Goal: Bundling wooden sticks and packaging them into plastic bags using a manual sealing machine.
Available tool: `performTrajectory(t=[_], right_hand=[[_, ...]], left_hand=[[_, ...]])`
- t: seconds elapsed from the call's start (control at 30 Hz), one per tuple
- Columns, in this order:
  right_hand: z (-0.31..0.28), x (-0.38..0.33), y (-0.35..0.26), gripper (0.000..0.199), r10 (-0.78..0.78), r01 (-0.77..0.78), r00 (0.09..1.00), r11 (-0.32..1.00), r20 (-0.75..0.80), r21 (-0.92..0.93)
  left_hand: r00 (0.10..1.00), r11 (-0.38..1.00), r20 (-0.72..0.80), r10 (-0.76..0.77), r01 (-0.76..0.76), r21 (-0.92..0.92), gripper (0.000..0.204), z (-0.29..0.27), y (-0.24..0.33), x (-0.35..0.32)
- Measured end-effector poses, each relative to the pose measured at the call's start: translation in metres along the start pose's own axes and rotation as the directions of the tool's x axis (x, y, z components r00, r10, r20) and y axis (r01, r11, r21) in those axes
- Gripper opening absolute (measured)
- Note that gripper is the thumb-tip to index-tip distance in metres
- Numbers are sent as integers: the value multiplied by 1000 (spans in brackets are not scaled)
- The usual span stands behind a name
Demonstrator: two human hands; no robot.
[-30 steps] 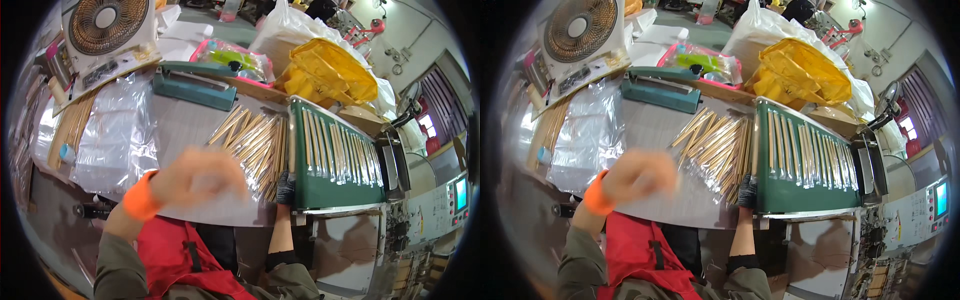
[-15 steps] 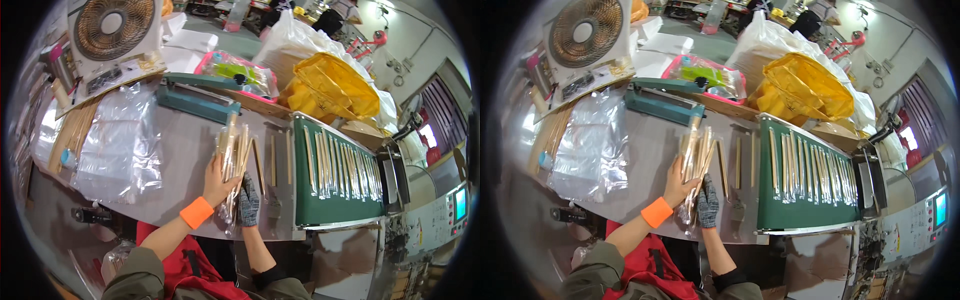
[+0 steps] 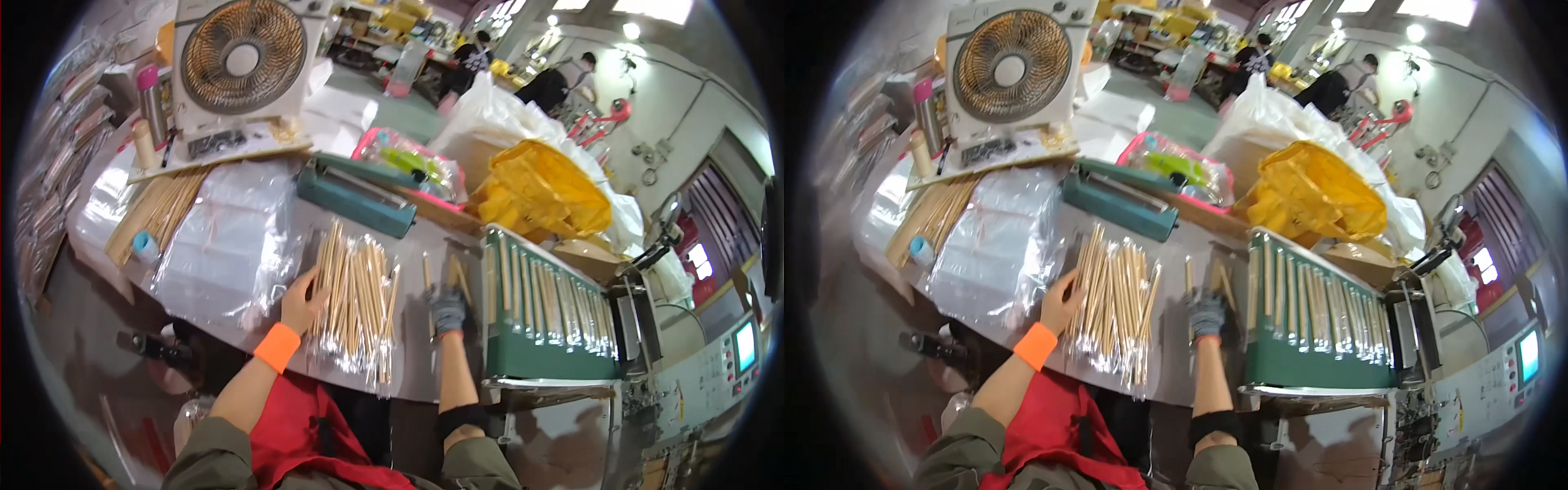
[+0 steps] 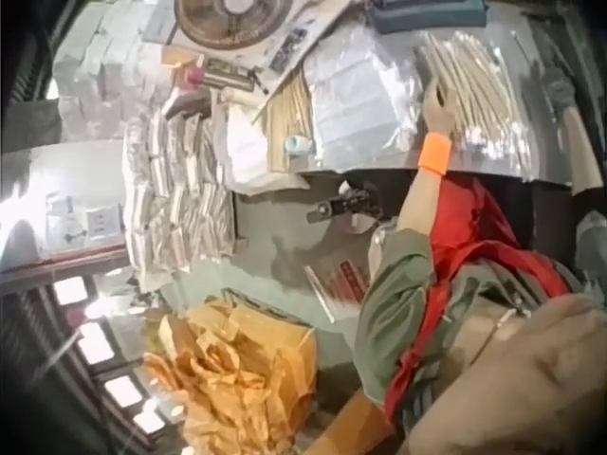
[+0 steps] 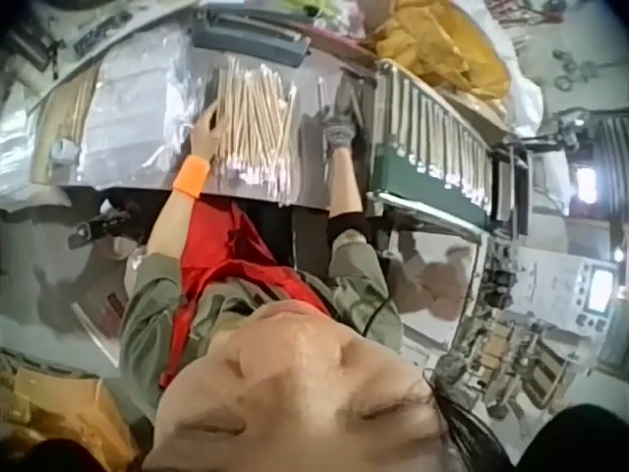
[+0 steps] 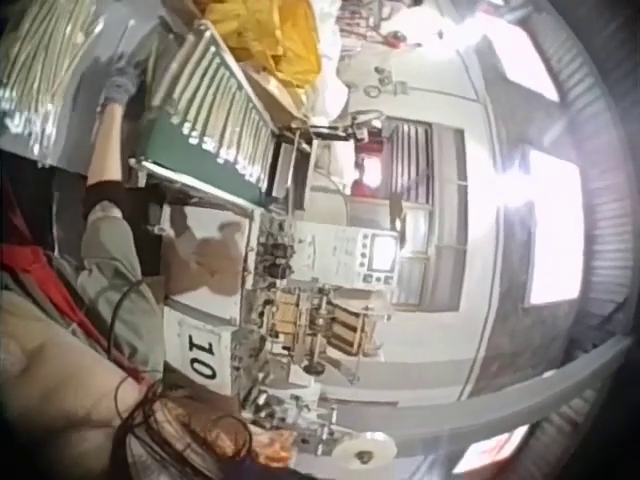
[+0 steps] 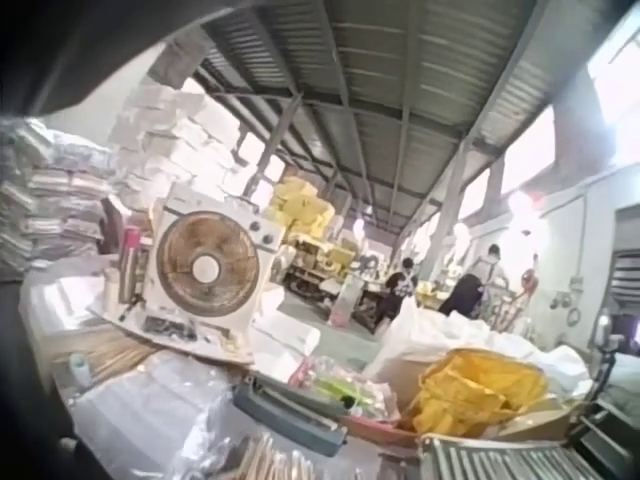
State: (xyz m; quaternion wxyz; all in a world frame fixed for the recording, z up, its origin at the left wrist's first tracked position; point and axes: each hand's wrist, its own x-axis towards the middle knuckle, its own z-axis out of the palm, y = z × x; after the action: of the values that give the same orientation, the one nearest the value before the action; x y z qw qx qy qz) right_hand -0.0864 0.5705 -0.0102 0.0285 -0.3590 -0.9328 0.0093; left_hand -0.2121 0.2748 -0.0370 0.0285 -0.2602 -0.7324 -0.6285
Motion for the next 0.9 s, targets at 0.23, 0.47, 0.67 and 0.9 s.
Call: performTrajectory(t=[0.23,0.47,0.67,0.9], right_hand=[[26,-100,-88,38,-173,403,870,789,-462,463],[24,-111,-95,33,-142,382,857,820,-495,425],[24,-110,-97,33,-158,402,846,817,-510,414],[24,-116,-97,33,-124,395,845,799,-520,453]], left_hand=[[993,968,109,33,-60,246,61,11,24,-27],[990,963,132,44,-78,260,58,13,16,-20],[993,977,112,48,-70,204,54,12,14,-18],[993,974,114,38,-63,219,53,12,18,-21]])
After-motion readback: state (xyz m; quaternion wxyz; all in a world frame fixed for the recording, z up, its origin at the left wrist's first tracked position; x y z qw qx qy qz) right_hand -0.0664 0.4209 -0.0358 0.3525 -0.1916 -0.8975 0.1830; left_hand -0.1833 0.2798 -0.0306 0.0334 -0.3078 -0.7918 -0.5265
